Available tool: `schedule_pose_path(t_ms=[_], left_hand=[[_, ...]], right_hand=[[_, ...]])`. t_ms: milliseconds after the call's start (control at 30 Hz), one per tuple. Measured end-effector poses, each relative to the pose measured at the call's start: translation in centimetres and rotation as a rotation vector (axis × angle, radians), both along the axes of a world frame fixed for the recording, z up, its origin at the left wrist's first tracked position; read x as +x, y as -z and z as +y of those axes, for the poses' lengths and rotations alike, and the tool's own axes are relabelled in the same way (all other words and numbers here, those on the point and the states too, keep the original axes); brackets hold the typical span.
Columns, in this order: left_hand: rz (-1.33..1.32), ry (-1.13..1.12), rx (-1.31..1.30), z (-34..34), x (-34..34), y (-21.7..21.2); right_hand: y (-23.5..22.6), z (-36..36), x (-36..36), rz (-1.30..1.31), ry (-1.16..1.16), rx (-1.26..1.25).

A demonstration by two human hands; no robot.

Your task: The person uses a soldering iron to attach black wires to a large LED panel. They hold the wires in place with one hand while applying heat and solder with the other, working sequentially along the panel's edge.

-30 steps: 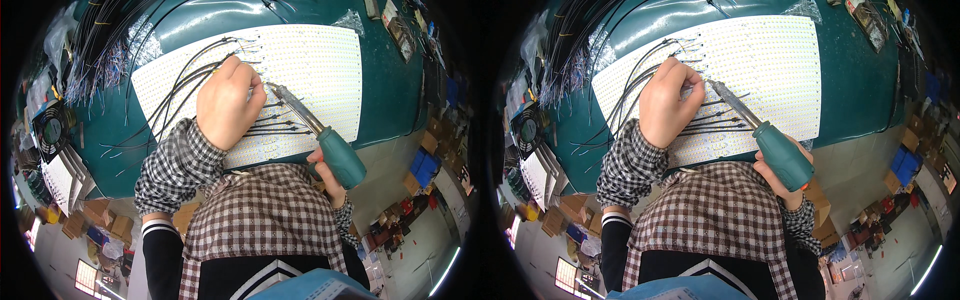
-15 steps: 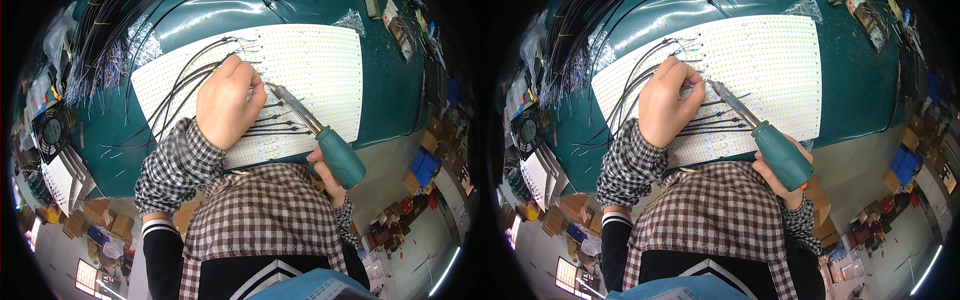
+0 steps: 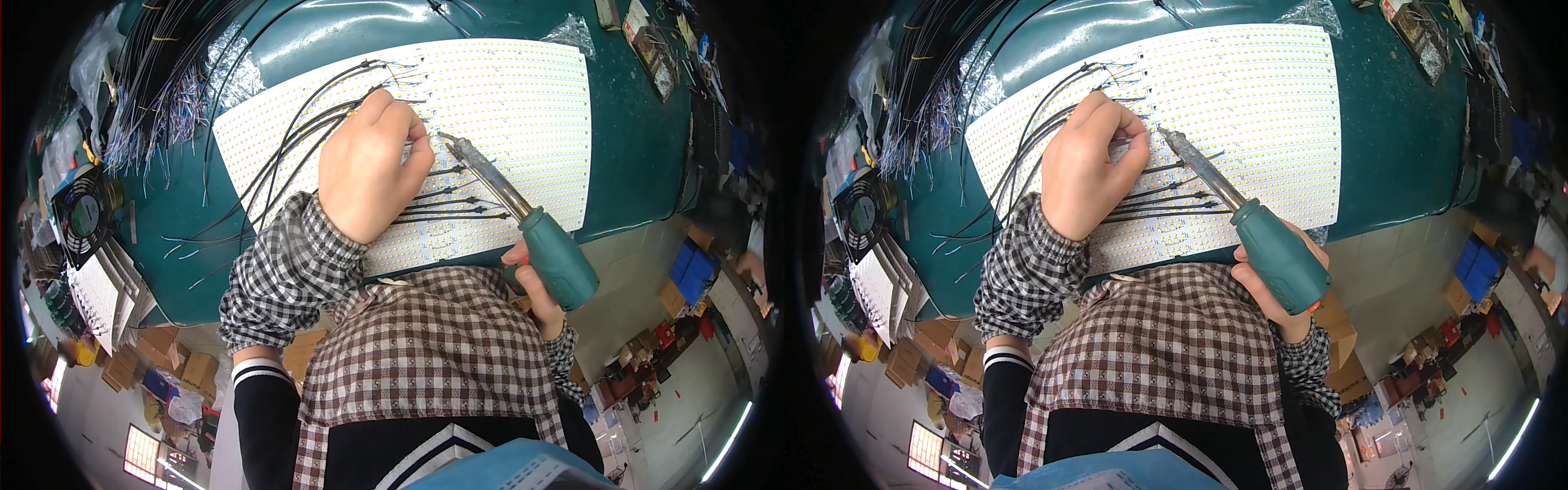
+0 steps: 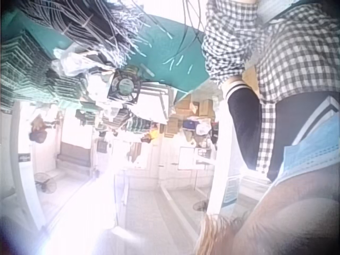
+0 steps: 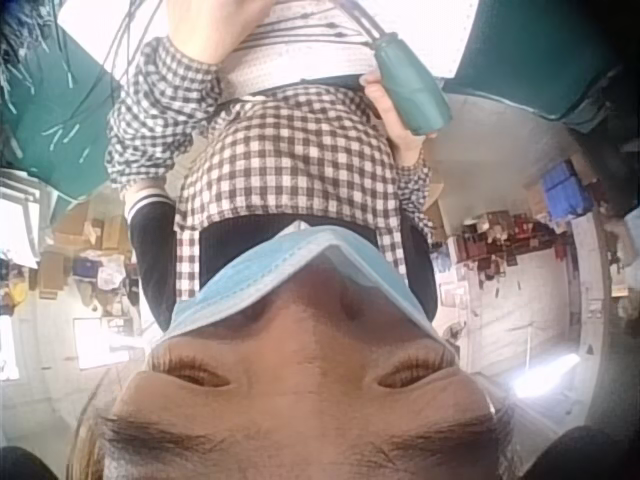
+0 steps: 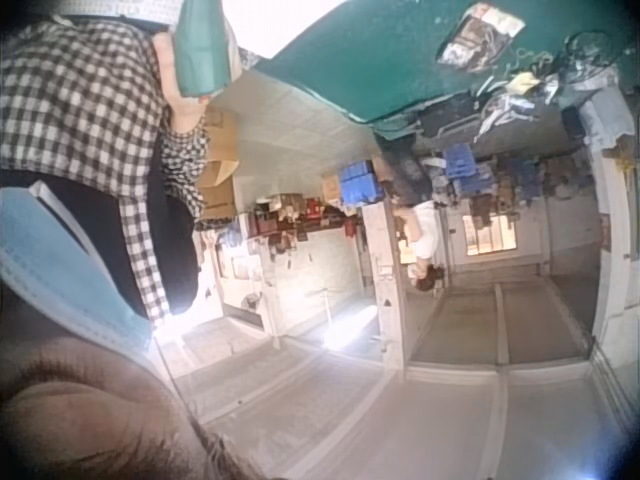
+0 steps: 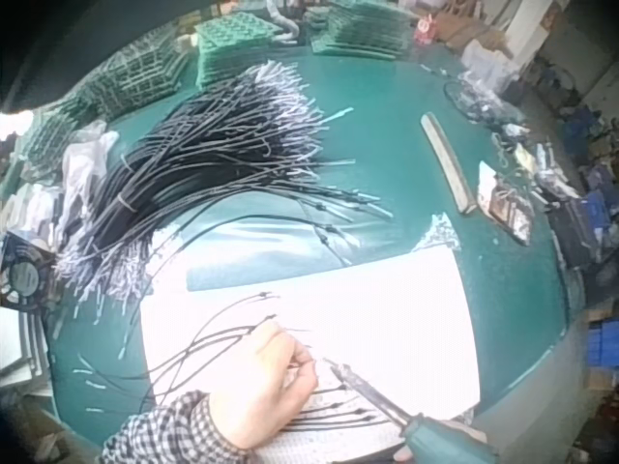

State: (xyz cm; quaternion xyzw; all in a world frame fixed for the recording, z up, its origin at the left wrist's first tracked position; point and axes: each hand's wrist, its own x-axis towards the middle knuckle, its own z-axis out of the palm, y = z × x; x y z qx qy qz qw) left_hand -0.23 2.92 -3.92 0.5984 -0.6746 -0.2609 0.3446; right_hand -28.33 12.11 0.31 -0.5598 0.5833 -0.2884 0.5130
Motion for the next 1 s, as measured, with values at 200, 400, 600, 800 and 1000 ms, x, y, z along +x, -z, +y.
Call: schedule_pose_path(t_ms=[200,400,600,800,1000], left_hand=[[0.008,0.002,0.007,0.0,0.0,0.1],[-0.030,0.039,0.005,0.7,0.3,-0.3],[-0.202,0.213,-0.079,2.5,-0.8,-0.8],[-0.407,0.147,0.028,4.3,1.7,-2.5],[-0.205,0.123,-0.039,3.6,1.4,-2.4]], right_hand=[[0.0,-0.2,0.1,-0.027,0.011,-0.029],[-0.7,0.0,-0.2,-0.071,0.044,-0.055],[-1.7,-0.5,0.0,-0.036,0.084,-0.076],[-1.1,-0.3,-0.2,-0.099,0.103,-0.104],[-0.7,-0.1,0.1,-0.111,0.110,-0.090]])
